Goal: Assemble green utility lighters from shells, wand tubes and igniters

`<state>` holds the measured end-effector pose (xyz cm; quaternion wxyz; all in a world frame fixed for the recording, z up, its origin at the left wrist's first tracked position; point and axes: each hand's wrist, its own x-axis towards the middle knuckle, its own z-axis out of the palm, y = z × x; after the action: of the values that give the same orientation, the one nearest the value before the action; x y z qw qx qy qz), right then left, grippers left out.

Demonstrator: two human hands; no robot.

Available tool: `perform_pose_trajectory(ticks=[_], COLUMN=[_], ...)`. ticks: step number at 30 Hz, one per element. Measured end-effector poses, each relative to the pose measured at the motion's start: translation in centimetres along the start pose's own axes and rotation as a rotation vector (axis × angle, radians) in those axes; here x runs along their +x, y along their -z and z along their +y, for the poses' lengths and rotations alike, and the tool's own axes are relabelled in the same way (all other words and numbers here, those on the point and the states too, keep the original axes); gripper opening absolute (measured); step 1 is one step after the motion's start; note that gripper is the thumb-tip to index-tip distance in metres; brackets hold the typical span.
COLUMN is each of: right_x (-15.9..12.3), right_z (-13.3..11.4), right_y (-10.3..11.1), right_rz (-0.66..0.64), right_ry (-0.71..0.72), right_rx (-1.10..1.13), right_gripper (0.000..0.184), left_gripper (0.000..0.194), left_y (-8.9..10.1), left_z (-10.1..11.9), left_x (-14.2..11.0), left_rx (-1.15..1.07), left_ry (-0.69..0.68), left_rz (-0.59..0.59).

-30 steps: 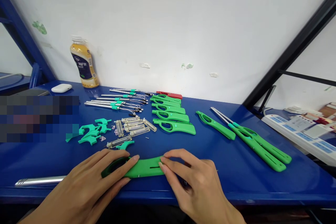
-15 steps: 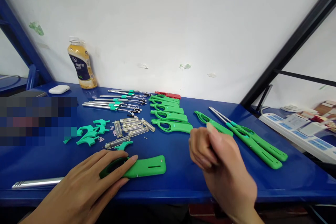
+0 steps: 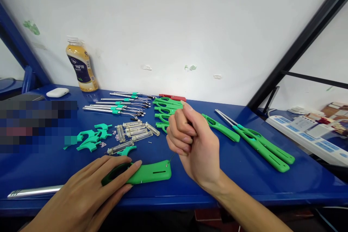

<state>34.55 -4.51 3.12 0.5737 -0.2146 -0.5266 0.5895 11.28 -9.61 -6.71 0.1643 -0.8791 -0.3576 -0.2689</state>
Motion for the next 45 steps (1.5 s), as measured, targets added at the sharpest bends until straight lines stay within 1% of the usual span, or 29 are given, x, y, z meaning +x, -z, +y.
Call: perform_pose_trajectory(ticks=[6,10,19,28,34,40,45], right_x=[0.1,0.0,-0.1,-0.6,-0.7,-0.4,-0.5], right_z=[0.6,0.9,0.5,0.8,0.1,0.7,1.1], right_y=[0.0,-0.1,-0.3,-0.3,-0.3,-0.1,0.0], right_rz=[-0.023,-0.039,-0.052,-0.106,-0.082,-0.118,-0.111], right_ry=[-0.014,-0.017,-0.012,-0.019,0.025,-0.047,-0.058], right_rx=[0.043,0.028,-0.018,0.028,0.042,0.034,0.025], right_gripper=[0.06,0.063,0.068,0.066,0.064,0.065,0.064], left_gripper=[0.039,0.039,0.038,0.038,0.04,0.039,0.038], left_y=[0.0,0.0,0.2,0.2,0.1,0.1,0.1], left_z=[-0.1,-0.1,0.1,0.0,0.1,0.1,0.2], left_x=[0.2,0.2,0.2,0.4,-0.1,0.3,0.4], left_rx=[-0.005,0.01,-0.009,-0.01,0.002,0.001,0.002], left_ry=[-0.007,-0.003,-0.003,-0.009,-0.003,-0.007,-0.009], left_rz=[0.004,0.003,0.019,0.006,-0.01,-0.001,-0.007])
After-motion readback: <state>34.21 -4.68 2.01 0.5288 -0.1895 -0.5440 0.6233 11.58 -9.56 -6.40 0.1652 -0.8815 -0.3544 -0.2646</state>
